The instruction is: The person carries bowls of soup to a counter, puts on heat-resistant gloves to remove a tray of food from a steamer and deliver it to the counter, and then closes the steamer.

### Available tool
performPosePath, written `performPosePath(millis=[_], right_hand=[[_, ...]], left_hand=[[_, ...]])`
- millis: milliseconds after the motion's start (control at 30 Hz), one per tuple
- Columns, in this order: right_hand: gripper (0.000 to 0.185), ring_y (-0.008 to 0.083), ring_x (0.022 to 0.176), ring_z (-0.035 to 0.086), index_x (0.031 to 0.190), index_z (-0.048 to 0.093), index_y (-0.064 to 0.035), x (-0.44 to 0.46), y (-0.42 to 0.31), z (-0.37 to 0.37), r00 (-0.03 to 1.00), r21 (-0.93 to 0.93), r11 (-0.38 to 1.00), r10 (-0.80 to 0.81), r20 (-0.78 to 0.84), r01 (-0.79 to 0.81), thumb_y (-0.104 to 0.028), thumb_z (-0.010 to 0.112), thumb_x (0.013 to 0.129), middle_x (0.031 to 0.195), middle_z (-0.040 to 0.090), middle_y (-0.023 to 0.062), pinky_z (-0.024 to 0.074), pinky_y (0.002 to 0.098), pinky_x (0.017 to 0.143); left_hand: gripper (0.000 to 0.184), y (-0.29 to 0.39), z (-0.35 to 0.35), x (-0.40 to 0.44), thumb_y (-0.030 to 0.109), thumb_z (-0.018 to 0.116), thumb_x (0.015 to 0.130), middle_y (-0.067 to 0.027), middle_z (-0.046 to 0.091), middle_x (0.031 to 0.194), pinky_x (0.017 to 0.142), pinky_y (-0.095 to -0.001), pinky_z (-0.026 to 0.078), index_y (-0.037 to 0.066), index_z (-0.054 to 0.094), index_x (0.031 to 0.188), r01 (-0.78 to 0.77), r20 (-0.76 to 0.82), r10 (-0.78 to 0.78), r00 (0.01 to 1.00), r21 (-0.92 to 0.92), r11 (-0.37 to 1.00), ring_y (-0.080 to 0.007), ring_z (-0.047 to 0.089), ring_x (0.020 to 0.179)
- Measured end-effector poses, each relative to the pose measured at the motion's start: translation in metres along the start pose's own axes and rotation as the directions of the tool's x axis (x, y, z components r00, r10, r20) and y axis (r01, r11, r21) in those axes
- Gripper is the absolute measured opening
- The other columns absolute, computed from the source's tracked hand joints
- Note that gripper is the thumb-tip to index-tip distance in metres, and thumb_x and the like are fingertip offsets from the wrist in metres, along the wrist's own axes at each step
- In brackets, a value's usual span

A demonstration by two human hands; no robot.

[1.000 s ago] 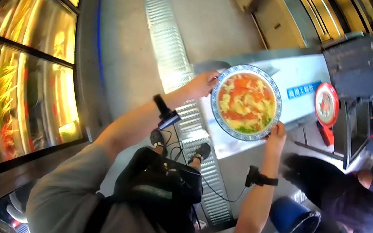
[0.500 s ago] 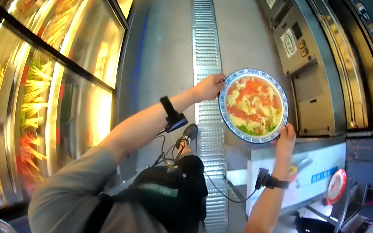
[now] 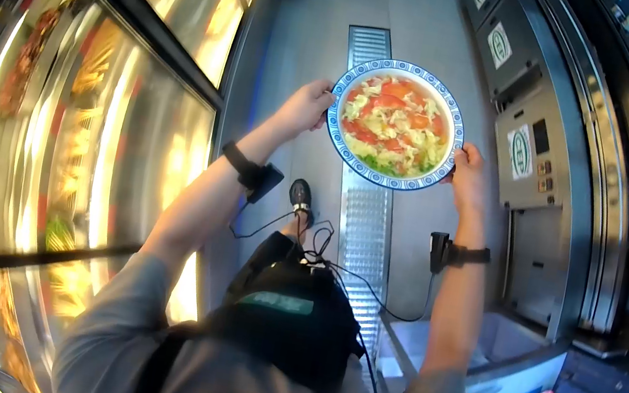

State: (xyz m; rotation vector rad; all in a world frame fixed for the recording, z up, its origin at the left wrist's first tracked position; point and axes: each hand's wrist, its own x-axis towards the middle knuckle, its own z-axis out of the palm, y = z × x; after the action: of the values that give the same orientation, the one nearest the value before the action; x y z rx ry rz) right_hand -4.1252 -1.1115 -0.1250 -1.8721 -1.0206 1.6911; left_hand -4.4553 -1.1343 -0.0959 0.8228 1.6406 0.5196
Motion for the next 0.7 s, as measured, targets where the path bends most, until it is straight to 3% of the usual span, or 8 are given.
performPosePath(millis=[67, 167, 200, 233, 333, 467, 600, 700], right_hand=[[0.023, 0.0099, 0.058, 0.058, 0.108, 0.058, -0.0014, -0.002, -0.002, 0.003, 0.999, 0.015, 0.999, 0.033, -0.014, -0.032, -0.016, 0.044, 0.098, 0.079, 0.063, 0.0043, 0.0483, 0.0242, 0.048], [0.023, 0.0104, 0.059, 0.059, 0.109, 0.057, -0.0010, 0.075, -0.042, 0.032, 0.988, -0.020, 0.989, 0.146, -0.040, -0.147, -0.016, 0.045, 0.098, 0.080, 0.063, 0.0046, 0.0478, 0.0244, 0.049], [0.023, 0.0108, 0.060, 0.059, 0.111, 0.057, -0.0016, 0.009, 0.029, -0.030, 0.993, -0.042, 0.993, 0.109, -0.037, -0.111, -0.017, 0.045, 0.098, 0.081, 0.064, 0.0052, 0.0483, 0.0246, 0.049], [0.023, 0.0108, 0.060, 0.059, 0.111, 0.057, -0.0016, 0.012, 0.057, -0.041, 0.996, -0.022, 0.996, 0.090, -0.012, -0.091, -0.017, 0.045, 0.098, 0.081, 0.064, 0.0052, 0.0483, 0.0246, 0.049], [0.020, 0.0098, 0.059, 0.058, 0.109, 0.058, -0.0044, 0.096, 0.057, -0.039, 0.994, 0.009, 0.994, 0.107, -0.009, -0.107, -0.017, 0.048, 0.096, 0.080, 0.062, 0.0029, 0.0474, 0.0249, 0.048], [0.018, 0.0111, 0.054, 0.058, 0.105, 0.059, -0.0042, 0.273, -0.027, -0.012, 0.996, -0.029, 0.996, 0.089, -0.004, -0.089, -0.015, 0.047, 0.096, 0.073, 0.061, 0.0032, 0.0476, 0.0261, 0.046], [0.018, 0.0135, 0.055, 0.061, 0.101, 0.058, -0.0010, 0.531, -0.058, 0.028, 0.995, -0.015, 1.000, 0.000, 0.100, 0.001, -0.013, 0.045, 0.095, 0.074, 0.063, 0.0063, 0.0506, 0.0270, 0.046], [0.018, 0.0127, 0.053, 0.059, 0.099, 0.058, -0.0006, 0.753, -0.142, 0.070, 0.992, -0.013, 1.000, -0.014, 0.123, 0.016, -0.012, 0.045, 0.096, 0.073, 0.062, 0.0057, 0.0495, 0.0262, 0.045]], left_hand=[[0.027, -0.012, 0.008, 0.008, 0.017, 0.046, 0.093, -0.0086, 0.059, 0.069, 0.050, -0.0294, 0.048, -0.002, 0.056, 0.109, 0.059, 0.053, -0.058, 0.997, -0.026, 0.998, -0.0153, 0.057, 0.056], [0.023, 0.016, -0.032, 0.103, 0.015, 0.046, 0.097, -0.0017, 0.053, 0.063, 0.044, -0.0242, 0.040, -0.001, 0.055, 0.110, 0.087, 0.081, -0.084, 0.993, -0.040, 0.995, -0.0089, 0.048, 0.048], [0.023, -0.020, 0.044, 0.035, 0.015, 0.046, 0.096, -0.0018, 0.053, 0.063, 0.043, -0.0243, 0.040, -0.001, 0.055, 0.109, 0.075, 0.105, -0.071, 0.992, -0.040, 0.996, -0.0092, 0.048, 0.048], [0.022, -0.023, 0.057, 0.026, 0.014, 0.046, 0.096, -0.0019, 0.053, 0.063, 0.043, -0.0244, 0.039, -0.001, 0.055, 0.108, 0.071, 0.072, -0.070, 0.995, -0.014, 0.997, -0.0095, 0.049, 0.047], [0.023, -0.016, 0.044, 0.099, 0.015, 0.046, 0.092, -0.0076, 0.057, 0.066, 0.042, -0.0288, 0.043, -0.002, 0.056, 0.105, 0.037, 0.147, -0.043, 0.988, 0.041, 0.998, -0.0141, 0.053, 0.049], [0.022, 0.023, 0.022, 0.278, 0.012, 0.047, 0.092, -0.0064, 0.056, 0.065, 0.039, -0.0277, 0.040, -0.002, 0.056, 0.106, 0.067, 0.036, -0.064, 0.997, -0.072, 0.995, -0.0126, 0.051, 0.047], [0.023, 0.049, -0.021, 0.522, 0.012, 0.046, 0.093, -0.0044, 0.054, 0.064, 0.039, -0.0263, 0.039, -0.003, 0.056, 0.108, 0.067, 0.022, -0.066, 0.998, -0.093, 0.993, -0.0112, 0.049, 0.047], [0.021, 0.093, -0.063, 0.735, 0.012, 0.047, 0.093, -0.0037, 0.052, 0.062, 0.038, -0.0254, 0.038, -0.003, 0.055, 0.106, 0.073, -0.030, -0.077, 0.997, -0.113, 0.991, -0.0110, 0.049, 0.046]])
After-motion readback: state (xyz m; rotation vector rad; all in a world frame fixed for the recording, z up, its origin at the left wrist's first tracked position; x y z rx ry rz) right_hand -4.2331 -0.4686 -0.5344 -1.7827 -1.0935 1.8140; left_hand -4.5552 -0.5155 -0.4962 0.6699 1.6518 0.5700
